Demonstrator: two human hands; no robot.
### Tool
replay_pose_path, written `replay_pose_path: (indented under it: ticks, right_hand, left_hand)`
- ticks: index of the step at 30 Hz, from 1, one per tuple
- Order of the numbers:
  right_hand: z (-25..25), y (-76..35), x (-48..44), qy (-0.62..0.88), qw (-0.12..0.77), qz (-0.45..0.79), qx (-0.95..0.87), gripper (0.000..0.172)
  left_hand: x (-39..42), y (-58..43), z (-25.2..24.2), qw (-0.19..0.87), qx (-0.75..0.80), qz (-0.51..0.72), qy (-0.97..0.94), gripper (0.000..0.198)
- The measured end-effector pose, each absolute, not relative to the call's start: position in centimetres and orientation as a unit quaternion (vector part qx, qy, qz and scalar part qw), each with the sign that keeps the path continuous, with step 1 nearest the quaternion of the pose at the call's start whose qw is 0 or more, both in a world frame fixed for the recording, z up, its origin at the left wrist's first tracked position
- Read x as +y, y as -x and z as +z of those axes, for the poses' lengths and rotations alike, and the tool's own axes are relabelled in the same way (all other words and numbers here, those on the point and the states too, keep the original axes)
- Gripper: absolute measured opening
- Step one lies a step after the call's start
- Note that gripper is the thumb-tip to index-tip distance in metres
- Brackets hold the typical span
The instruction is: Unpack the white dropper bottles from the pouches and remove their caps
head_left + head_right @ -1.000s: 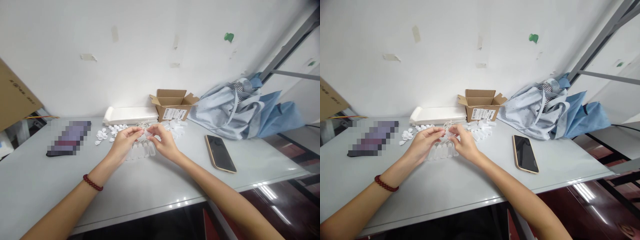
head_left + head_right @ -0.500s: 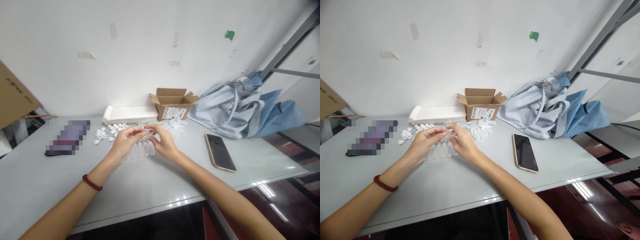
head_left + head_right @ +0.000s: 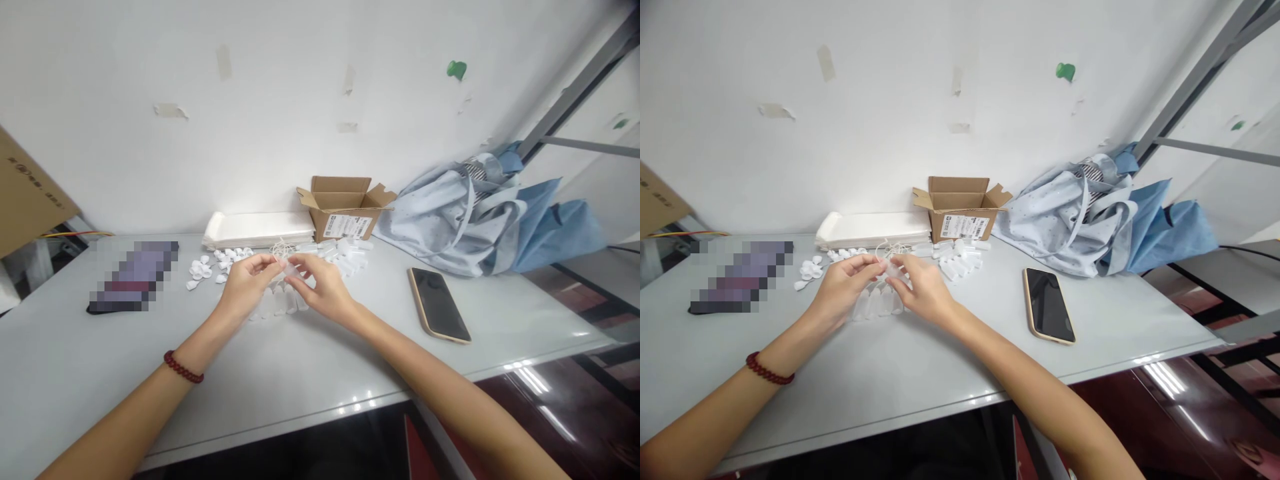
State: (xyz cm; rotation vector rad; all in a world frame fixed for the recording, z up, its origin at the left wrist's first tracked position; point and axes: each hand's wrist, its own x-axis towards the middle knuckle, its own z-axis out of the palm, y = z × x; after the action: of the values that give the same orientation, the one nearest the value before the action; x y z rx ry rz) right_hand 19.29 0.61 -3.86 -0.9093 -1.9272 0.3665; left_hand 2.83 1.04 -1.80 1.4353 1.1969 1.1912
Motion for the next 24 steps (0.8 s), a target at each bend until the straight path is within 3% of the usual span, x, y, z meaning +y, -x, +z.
replay_pose_path:
  ticks: [4, 9, 11, 16, 24]
  right_hand:
    - [-3.4, -19.2, 0.5, 0.405, 0.465, 0.222, -0.755, 0.021]
    - [-1.6, -19.6, 0.4, 0.377, 0.441, 0.581, -0.571, 0.019]
    - [-1.1, -19.9, 0.6, 0.337, 0.425, 0.667, -0.511, 0.016]
    - [-1.2, -20.1, 0.9, 0.310, 0.424, 0.732, -0.433, 0.011]
    - [-1.3, -20.3, 1.0, 0.307, 0.423, 0.736, -0.430, 0.015]
  left_hand:
    - [1.0, -2.8, -1.7, 0.460, 0.483, 0.482, -0.569, 0.024]
    - [0.9, -2.9, -1.6, 0.462, 0.479, 0.484, -0.568, 0.030]
    - [0.9, -2.9, -1.7, 0.443, 0.477, 0.482, -0.586, 0.031]
    - [0.8, -2.9, -2.0, 0.330, 0.461, 0.476, -0.672, 0.037]
    - [0.6, -3.0, -2.2, 0.237, 0.430, 0.438, -0.753, 0.055]
